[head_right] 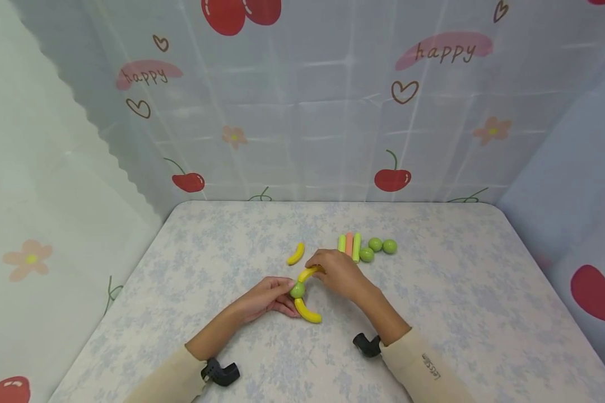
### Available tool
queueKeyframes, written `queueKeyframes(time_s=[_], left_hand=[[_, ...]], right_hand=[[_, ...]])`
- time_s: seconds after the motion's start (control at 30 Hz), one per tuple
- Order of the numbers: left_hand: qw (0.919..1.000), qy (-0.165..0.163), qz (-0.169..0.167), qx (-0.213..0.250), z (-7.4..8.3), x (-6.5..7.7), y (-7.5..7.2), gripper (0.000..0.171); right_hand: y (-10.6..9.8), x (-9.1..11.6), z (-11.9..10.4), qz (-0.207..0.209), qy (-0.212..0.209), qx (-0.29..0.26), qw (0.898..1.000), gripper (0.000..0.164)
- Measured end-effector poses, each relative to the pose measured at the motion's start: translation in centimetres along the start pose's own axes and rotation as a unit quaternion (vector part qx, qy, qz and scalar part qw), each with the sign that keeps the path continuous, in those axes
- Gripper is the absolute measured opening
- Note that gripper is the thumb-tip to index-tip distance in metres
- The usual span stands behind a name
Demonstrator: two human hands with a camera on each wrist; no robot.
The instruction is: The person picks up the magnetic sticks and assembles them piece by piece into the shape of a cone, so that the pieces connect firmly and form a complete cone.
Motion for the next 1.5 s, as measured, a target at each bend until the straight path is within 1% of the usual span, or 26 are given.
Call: queueKeyframes(time_s=[0.1,0.2,0.27,0.33,0.47,0.57,0.63,0.73,0.83,0.97,1.03,1.13,1.23,1.37,1.47,1.5], left_hand=[[0.9993,0.0,0.022,-0.03,0.0,0.0,-0.2,0.043],[0.9945,0.008,0.057,-0.088,0.4,0.1,-0.4,0.043],[0.9882,0.012,0.08,-0.13,0.8,0.2,-0.5,0.043],[0.9798,0.013,0.101,-0.172,1.2,0.4,-0.5,0.042],[0.9644,0.007,0.124,-0.234,1.6,0.5,-0.5,0.038],[0.9566,0.001,0.133,-0.259,1.7,0.6,-0.4,0.035],[0.9535,-0.003,0.134,-0.27,1.8,0.6,-0.3,0.034],[0.9512,-0.009,0.135,-0.277,1.9,0.6,-0.2,0.034],[0.9493,-0.011,0.135,-0.283,2.1,0.6,-0.1,0.036],[0.9494,-0.017,0.132,-0.285,2.5,0.7,-0.1,0.039],[0.9485,-0.021,0.131,-0.288,2.8,0.7,0.0,0.04],[0.945,-0.018,0.133,-0.298,3.1,0.4,-0.2,0.042],[0.9353,-0.007,0.138,-0.326,3.4,-0.2,-0.6,0.039],[0.9209,0.001,0.14,-0.364,3.9,-1.4,-1.0,0.032],[0.9149,-0.004,0.134,-0.381,4.2,-2.2,-1.1,0.027],[0.9142,-0.006,0.129,-0.384,4.2,-2.4,-1.1,0.026]], right_hand=[[0.2,0.0,0.2,-0.007,-0.009,-0.006,1.0,0.026],[0.3,0.1,0.5,-0.013,-0.016,-0.007,1.0,0.026],[0.4,0.1,0.6,-0.015,-0.018,-0.008,1.0,0.026],[0.5,0.1,0.8,-0.017,-0.015,-0.011,1.0,0.026],[0.8,0.0,1.1,-0.027,-0.005,-0.015,1.0,0.025],[1.2,0.0,1.5,-0.037,0.004,-0.022,0.999,0.024],[1.4,0.0,1.7,-0.043,0.009,-0.029,0.999,0.024],[1.6,0.1,1.9,-0.054,0.01,-0.035,0.998,0.024],[1.3,0.2,1.9,-0.059,0.018,-0.033,0.998,0.024],[-0.2,0.5,1.9,-0.039,0.042,-0.03,0.998,0.025],[-1.4,0.9,2.0,-0.024,0.055,-0.028,0.998,0.025],[-3.6,1.7,2.4,0.004,0.068,-0.024,0.997,0.026],[-5.7,2.6,3.3,0.039,0.084,-0.021,0.995,0.025],[-8.3,4.0,5.2,0.094,0.104,-0.016,0.99,0.026],[-9.8,4.9,6.7,0.123,0.119,-0.007,0.985,0.028],[-10.1,5.1,7.1,0.129,0.126,-0.003,0.984,0.029]])
Point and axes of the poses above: each hand's wrist, its own x-axis away from the middle knuckle, its own y-axis out of the palm, z = x × y, the point moved 5 cm from there along -x, towards the middle knuckle, and after that the axes turned 15 degrees about -x, right-handed, at the moved point
